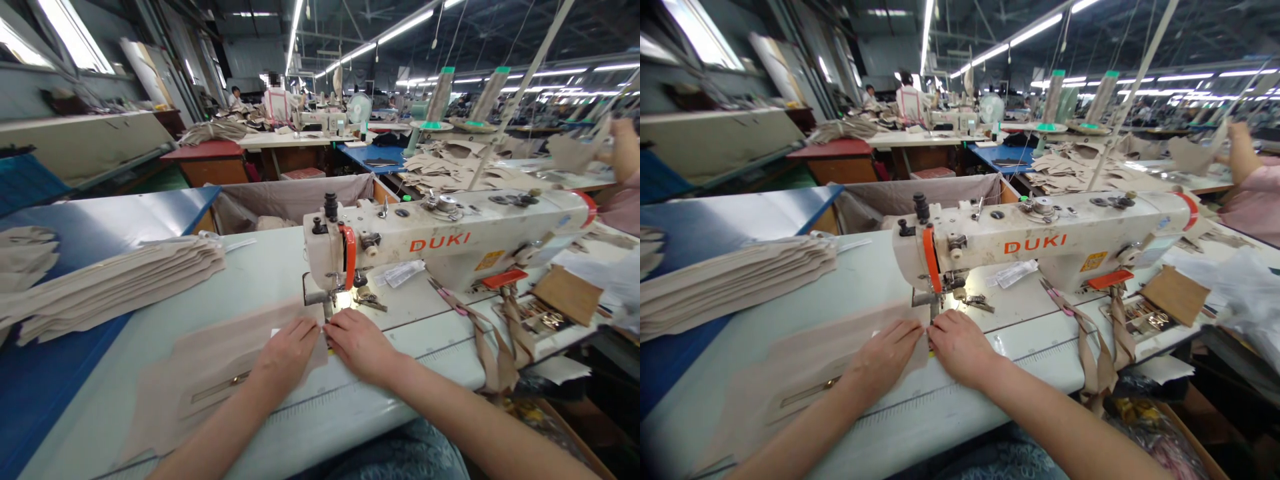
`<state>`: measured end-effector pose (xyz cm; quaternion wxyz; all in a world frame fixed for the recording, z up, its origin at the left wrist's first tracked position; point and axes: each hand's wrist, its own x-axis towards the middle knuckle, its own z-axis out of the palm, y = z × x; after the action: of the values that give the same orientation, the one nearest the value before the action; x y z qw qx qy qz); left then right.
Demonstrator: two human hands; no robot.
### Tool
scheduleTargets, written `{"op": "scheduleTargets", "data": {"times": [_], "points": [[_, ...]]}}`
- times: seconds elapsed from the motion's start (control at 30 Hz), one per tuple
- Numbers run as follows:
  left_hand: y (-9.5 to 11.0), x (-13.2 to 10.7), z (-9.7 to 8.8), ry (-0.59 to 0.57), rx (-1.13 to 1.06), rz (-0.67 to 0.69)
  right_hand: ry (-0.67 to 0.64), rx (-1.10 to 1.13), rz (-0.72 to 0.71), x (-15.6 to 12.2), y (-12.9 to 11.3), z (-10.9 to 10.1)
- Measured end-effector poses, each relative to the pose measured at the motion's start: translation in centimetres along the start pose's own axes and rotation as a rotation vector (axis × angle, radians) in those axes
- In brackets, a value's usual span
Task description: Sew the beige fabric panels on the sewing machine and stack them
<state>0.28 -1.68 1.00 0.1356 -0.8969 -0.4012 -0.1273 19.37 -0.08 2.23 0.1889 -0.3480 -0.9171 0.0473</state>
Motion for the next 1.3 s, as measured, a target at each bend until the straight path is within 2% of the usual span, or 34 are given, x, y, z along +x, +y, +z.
{"op": "scheduleTargets", "data": {"times": [0.13,0.23,0.4,0.57,0.8,0.97,1.3], "points": [[0.3,-0.3,-0.5,0.015,0.044,0.031,-0.006,-0.060,-0.028,0.0,0.1,0.1],[0.1,-1.0,-0.5,0.050,-0.020,0.016,-0.025,-0.105,-0.060,0.0,0.2,0.1],[0.0,-1.7,0.0,-0.001,-0.084,-0.033,-0.014,-0.132,-0.095,0.1,0.6,0.2],[0.5,-0.5,0.9,-0.006,-0.057,-0.049,-0.028,-0.169,-0.099,0.1,1.9,-0.4],[0.4,1.8,1.8,0.024,-0.033,-0.046,-0.081,-0.184,-0.027,0.6,3.3,-1.2],[0.0,2.4,1.7,0.046,-0.058,-0.040,-0.077,-0.185,0.013,0.9,3.4,-1.2],[-0.8,2.7,2.2,0.008,-0.057,-0.028,-0.047,-0.142,0.048,1.1,3.7,-0.7]]}}
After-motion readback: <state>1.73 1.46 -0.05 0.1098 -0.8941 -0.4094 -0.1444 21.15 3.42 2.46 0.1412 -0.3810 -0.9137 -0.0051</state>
